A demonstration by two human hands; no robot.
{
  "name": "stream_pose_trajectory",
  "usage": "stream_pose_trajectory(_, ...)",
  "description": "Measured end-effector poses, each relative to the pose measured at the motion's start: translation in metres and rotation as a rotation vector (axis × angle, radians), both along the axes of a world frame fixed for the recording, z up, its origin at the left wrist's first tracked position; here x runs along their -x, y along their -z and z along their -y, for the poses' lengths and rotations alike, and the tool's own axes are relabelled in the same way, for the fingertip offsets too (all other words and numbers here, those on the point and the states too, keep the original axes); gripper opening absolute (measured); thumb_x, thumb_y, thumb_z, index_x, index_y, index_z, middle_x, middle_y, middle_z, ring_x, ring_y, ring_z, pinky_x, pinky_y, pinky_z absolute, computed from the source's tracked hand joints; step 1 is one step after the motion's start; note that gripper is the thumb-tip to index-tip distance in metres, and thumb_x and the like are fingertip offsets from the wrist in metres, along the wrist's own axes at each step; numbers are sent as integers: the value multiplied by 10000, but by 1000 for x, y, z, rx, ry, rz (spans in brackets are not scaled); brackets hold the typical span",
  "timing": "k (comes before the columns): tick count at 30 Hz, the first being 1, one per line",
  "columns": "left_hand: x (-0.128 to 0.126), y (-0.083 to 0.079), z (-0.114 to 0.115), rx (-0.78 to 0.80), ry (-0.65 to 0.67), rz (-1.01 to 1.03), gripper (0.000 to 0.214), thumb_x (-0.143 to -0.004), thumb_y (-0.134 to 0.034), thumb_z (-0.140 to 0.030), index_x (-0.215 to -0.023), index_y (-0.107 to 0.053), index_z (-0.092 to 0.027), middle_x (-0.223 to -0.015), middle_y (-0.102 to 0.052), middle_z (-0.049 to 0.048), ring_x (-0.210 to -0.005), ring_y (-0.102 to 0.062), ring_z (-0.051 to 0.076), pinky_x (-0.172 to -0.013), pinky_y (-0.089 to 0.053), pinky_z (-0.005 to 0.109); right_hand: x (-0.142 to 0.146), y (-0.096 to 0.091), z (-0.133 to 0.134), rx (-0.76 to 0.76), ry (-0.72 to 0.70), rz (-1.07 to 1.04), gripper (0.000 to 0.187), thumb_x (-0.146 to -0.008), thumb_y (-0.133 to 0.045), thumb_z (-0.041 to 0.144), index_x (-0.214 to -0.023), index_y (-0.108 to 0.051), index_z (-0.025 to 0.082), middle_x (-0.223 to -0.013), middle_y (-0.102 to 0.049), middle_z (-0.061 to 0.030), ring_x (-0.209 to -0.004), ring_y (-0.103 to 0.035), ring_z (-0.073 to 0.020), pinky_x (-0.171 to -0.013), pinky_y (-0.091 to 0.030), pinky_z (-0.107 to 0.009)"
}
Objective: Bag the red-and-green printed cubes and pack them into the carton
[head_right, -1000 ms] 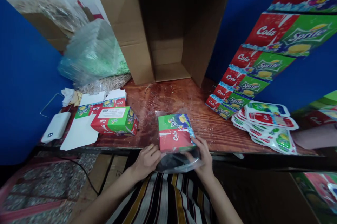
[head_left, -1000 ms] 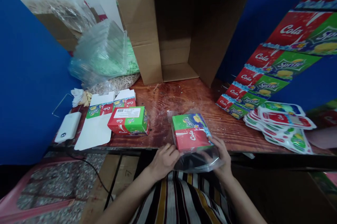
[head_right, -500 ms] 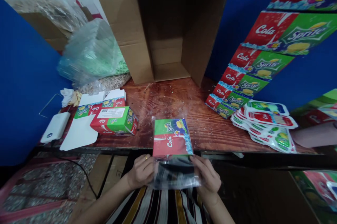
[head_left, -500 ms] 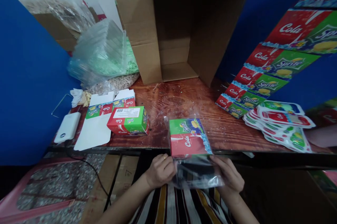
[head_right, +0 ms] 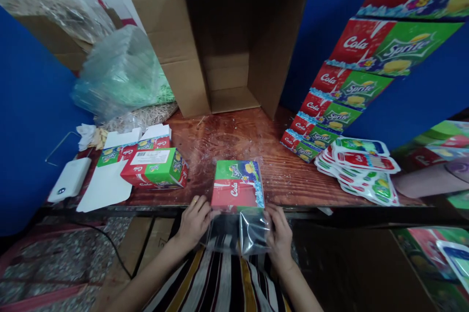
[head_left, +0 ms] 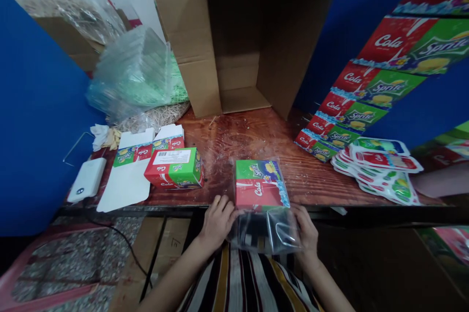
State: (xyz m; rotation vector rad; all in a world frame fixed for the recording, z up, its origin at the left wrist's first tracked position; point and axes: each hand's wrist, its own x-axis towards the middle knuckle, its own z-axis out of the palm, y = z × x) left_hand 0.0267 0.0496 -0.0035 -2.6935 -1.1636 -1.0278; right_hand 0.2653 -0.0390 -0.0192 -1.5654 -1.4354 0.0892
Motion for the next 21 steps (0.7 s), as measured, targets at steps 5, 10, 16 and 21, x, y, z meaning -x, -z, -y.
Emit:
stream_pose_trajectory(5,-4,-10,4,-28,144,0,284,-953,-456,-150,-682,-529,-188,-657,-564,17,-639,-515,158,-661,-455,310,-3,-4,-4,-92,-21,159,156,-925,-469,179,-974,-609,225,-865,-669,-44,-797,-676,-193,-686,-564,-282)
stream_pose_trajectory(10,-11,-8,11,-99,67,31,246,-922,-449,-117,-705,-545,-180,-666,-585,44,-633,-512,177,-619,-415,319,6,-8,-3,-80,5,261,169,-914,-514,114,-1012,-611,211,-911,-686,-49,-817,-679,-170,-701,-548,-248)
stream_pose_trajectory(16,-14,-1,9,261,101,165,319,-952,-441,-172,-641,-513,-190,-611,-564,5,-573,-508,129,-575,-380,263,10,-11,5,8,129,-64,159,-942,-520,251,-836,-626,198,-756,-647,-16,-675,-625,-151,-659,-517,-262)
stream_pose_trajectory(21,3,1,12,757,-2,371,405,-917,-528,-390,-574,-468,-183,-533,-466,-45,-515,-438,90,-540,-344,225,10,-6,17,20,218,-435,202,-909,-574,357,-886,-642,169,-777,-639,-23,-684,-607,-157,-676,-522,-298)
